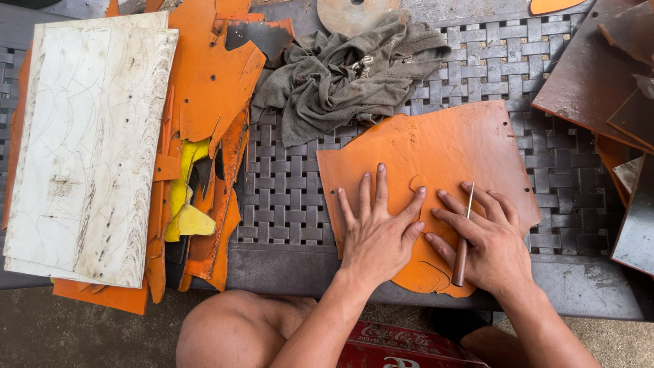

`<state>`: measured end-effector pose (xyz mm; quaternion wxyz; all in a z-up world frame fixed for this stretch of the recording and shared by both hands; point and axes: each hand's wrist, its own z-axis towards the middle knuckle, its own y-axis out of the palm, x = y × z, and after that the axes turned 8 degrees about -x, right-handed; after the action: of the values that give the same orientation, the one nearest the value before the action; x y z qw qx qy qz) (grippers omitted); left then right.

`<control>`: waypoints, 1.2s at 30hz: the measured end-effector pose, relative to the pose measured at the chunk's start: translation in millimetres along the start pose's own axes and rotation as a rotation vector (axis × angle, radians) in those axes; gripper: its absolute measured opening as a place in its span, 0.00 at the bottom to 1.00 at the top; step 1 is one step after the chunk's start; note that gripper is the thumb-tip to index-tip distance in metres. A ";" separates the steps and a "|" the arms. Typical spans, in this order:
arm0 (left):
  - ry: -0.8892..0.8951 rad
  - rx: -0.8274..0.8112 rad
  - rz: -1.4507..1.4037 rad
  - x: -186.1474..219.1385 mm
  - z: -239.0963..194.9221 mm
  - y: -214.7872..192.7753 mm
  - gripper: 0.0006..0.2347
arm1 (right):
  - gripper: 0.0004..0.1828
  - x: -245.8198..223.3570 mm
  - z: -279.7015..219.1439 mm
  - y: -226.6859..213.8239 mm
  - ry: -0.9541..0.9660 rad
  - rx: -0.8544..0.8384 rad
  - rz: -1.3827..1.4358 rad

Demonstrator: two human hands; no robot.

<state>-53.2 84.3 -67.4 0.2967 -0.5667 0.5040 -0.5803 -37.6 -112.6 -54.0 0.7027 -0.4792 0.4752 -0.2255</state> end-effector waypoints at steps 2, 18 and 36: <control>-0.004 0.007 0.008 0.0 0.7 1.9 0.20 | 0.23 -1.0 1.5 0.1 0.012 -0.014 -0.029; 0.007 0.023 -0.075 -3.6 -0.7 7.7 0.19 | 0.18 4.7 -2.7 4.6 0.017 0.010 0.015; 0.010 0.046 -0.071 -4.3 -1.9 9.9 0.19 | 0.19 4.8 -2.2 2.4 0.000 0.006 0.029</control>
<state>-56.5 85.6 -77.8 0.2866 -0.5744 0.4717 -0.6045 -37.7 -116.2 -58.5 0.7072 -0.4703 0.4813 -0.2167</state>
